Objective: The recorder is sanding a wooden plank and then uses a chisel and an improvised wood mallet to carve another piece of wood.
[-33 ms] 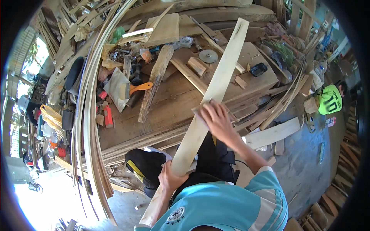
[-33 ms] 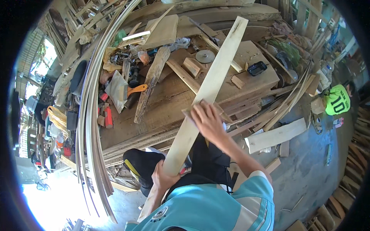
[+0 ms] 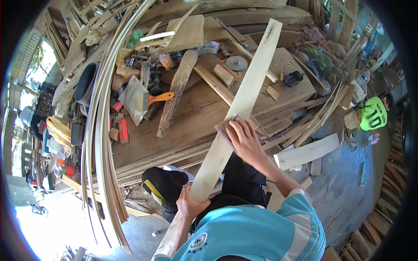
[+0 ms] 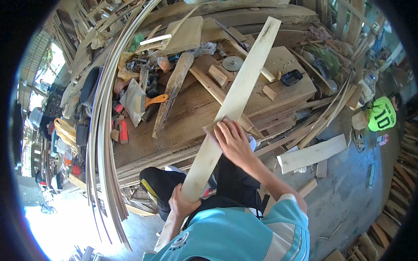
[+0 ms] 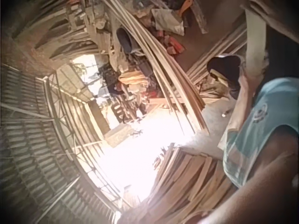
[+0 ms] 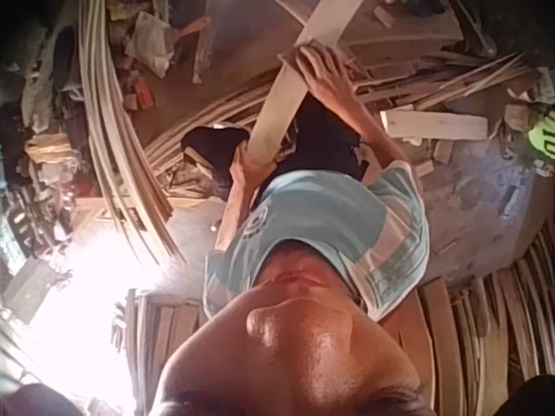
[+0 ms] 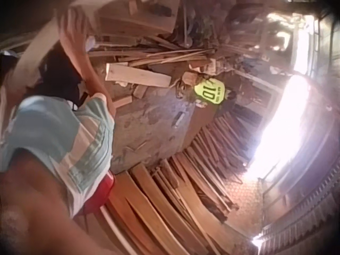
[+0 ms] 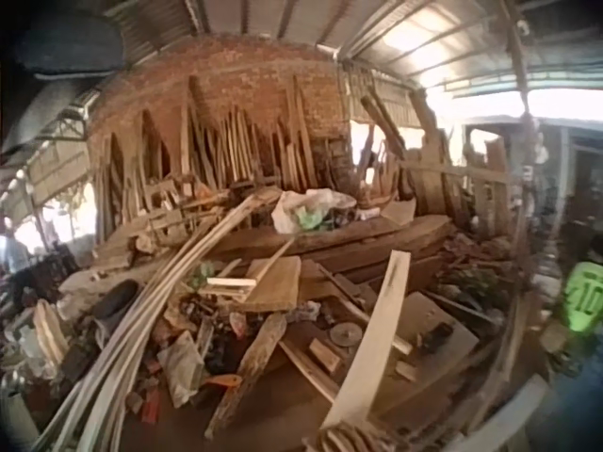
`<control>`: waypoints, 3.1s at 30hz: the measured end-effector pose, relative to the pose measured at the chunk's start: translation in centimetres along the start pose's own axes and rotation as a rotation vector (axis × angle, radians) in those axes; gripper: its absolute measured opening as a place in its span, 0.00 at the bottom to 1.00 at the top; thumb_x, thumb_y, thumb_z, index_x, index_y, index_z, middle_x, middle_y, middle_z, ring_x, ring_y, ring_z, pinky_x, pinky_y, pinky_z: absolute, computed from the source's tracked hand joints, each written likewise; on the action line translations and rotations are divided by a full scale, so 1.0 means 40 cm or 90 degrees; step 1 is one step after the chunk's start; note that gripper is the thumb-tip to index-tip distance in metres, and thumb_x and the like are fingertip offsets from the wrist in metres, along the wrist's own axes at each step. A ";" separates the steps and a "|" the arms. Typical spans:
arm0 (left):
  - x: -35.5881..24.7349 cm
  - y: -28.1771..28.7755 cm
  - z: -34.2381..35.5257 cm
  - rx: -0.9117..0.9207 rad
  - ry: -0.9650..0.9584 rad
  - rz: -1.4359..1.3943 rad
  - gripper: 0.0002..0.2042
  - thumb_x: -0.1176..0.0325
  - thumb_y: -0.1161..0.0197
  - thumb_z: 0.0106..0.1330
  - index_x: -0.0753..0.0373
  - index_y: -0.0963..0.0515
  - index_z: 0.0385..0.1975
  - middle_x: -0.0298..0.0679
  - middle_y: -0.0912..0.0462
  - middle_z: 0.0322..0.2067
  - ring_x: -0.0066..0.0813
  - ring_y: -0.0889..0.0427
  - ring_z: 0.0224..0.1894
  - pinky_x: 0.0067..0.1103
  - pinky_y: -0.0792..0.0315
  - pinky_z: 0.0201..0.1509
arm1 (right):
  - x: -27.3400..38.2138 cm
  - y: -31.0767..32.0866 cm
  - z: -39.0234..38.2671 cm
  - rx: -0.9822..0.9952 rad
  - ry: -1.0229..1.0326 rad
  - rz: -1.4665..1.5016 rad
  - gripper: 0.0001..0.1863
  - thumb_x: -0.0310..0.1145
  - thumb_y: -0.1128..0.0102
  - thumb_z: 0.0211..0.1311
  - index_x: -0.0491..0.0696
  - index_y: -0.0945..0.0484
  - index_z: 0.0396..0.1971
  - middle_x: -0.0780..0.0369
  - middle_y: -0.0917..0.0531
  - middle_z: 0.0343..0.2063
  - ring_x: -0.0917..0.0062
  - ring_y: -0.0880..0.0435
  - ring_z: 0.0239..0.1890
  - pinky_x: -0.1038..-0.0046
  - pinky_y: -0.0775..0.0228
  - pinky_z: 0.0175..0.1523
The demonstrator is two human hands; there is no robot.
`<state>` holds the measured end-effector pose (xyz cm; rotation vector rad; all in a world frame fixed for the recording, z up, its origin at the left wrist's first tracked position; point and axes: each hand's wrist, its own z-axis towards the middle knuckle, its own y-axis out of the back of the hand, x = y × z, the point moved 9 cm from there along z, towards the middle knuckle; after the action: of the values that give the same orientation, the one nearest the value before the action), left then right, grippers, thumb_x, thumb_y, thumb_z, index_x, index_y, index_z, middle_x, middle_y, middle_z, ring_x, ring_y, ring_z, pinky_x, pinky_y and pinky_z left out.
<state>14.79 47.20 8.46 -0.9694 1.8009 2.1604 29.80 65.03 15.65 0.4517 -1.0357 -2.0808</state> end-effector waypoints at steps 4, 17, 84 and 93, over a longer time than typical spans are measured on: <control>0.107 0.077 -0.126 0.026 0.018 0.012 0.35 0.63 0.29 0.29 0.65 0.32 0.43 0.46 0.23 0.33 0.46 0.21 0.35 0.34 0.26 0.37 | 0.164 0.019 -0.054 0.121 0.104 0.099 0.14 0.31 0.46 0.51 0.42 0.24 0.38 0.55 0.26 0.49 0.69 0.32 0.57 0.66 0.47 0.64; 0.208 0.123 -0.319 0.108 0.062 0.146 0.44 0.66 0.29 0.29 0.64 0.37 0.56 0.53 0.31 0.46 0.50 0.32 0.51 0.38 0.36 0.54 | 0.470 -0.075 -0.211 0.430 0.292 0.362 0.40 0.46 0.51 0.50 0.38 0.47 0.61 0.50 0.44 0.62 0.61 0.51 0.67 0.61 0.71 0.70; 0.092 -0.026 -0.059 0.029 -0.051 -0.028 0.35 0.59 0.27 0.31 0.64 0.30 0.45 0.46 0.24 0.24 0.48 0.22 0.23 0.35 0.25 0.25 | -0.871 -0.434 0.234 0.360 -0.425 -0.009 0.28 0.49 0.74 0.67 0.69 0.62 0.66 0.59 0.52 0.66 0.62 0.56 0.68 0.56 0.66 0.67; 0.106 -0.023 -0.064 0.063 -0.021 -0.007 0.39 0.57 0.26 0.30 0.63 0.30 0.49 0.48 0.22 0.27 0.46 0.20 0.29 0.34 0.25 0.32 | -0.893 -0.440 0.224 0.383 -0.445 -0.004 0.27 0.47 0.75 0.67 0.73 0.65 0.65 0.62 0.53 0.67 0.63 0.58 0.68 0.59 0.70 0.69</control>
<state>12.92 43.90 5.12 -0.9137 1.8627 2.0473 39.51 103.61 6.50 -0.0155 -2.0884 -1.9331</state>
